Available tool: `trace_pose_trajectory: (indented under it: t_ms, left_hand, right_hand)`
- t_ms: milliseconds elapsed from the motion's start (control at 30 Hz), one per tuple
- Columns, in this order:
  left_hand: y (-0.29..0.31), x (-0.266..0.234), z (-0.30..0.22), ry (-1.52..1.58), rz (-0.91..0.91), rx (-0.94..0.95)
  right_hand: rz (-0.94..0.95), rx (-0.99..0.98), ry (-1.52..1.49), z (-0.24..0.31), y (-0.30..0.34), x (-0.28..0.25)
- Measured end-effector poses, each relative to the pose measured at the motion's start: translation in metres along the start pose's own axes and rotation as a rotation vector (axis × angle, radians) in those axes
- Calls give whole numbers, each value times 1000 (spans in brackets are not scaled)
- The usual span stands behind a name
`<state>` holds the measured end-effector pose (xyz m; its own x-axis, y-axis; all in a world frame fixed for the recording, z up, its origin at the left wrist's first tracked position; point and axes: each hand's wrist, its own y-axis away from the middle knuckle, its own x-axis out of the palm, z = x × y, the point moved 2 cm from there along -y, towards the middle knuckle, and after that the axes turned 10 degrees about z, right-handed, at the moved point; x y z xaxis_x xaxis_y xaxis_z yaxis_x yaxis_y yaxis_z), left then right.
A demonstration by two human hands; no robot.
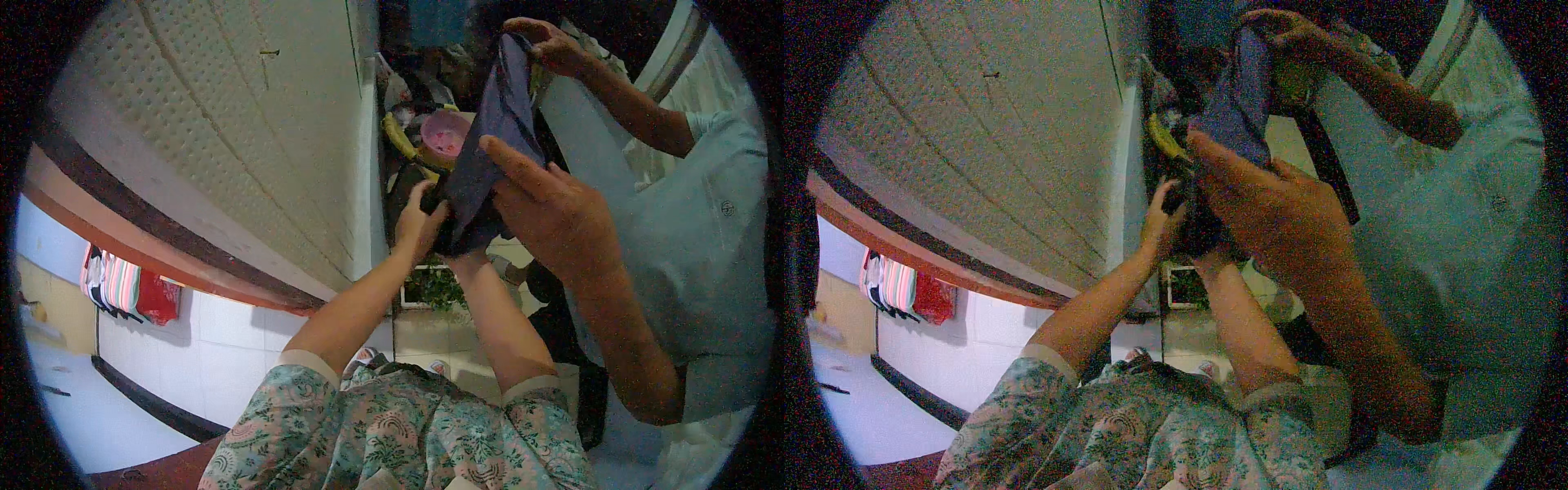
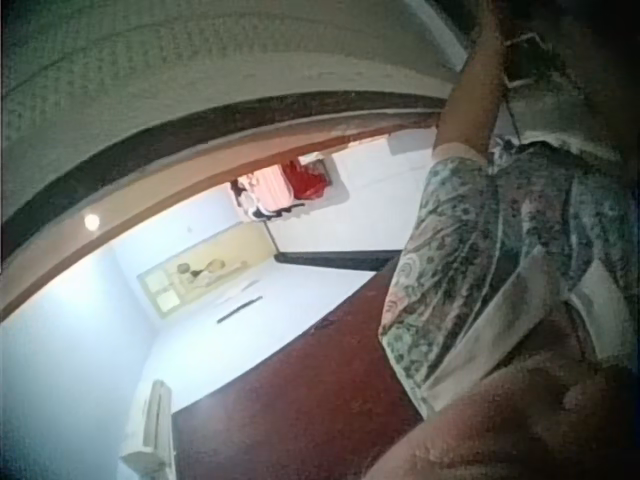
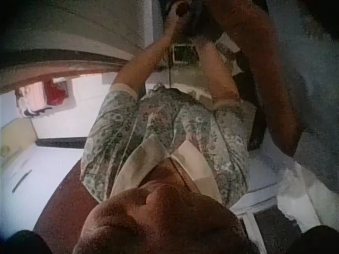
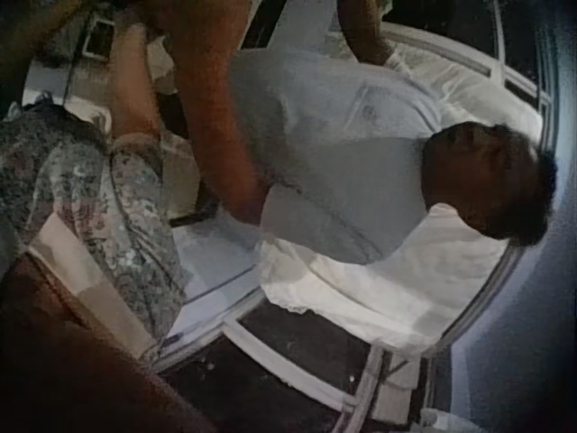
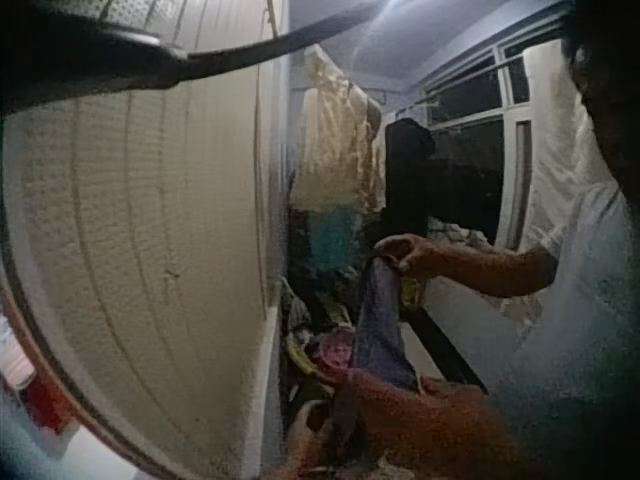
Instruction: The person takes various garments, including a black shirt, white underwear, and a purple item, from a blue basin on a table. They place each item onto a hanger and hang it on a clothes rack in the room. A second person is visible in the background, also handling laundry.
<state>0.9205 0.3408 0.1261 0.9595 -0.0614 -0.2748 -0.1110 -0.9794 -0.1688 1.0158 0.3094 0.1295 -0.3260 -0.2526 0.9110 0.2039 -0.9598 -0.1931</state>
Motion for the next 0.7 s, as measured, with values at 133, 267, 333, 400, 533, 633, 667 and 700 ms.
trace_pose_trajectory:
  t_ms: [133,267,333,400,533,633,667,700]
  left_hand:
    - [-2,-2,-14,-27,76,-38]
    - [8,-5,-45,-253,38,134]
    - [9,-7,-55,-270,100,191]
    - [6,-4,-49,-287,81,316]
    - [8,-8,-40,-324,108,317]
    - [10,-2,-25,-173,66,69]
    - [11,-9,-11,-124,9,-53]
    - [15,-17,8,-89,-36,-141]
  right_hand:
    - [-155,192,53,8,12,-14]
    - [-118,-36,-46,-3,-5,-21]
    - [-70,14,-56,-1,-1,-12]
    - [-387,37,-26,-2,0,1]
    - [-437,92,161,-7,13,-17]
    - [-196,147,-101,-7,4,-101]
    - [-237,193,-86,-15,-1,-75]
    - [-278,240,-70,-25,0,-48]
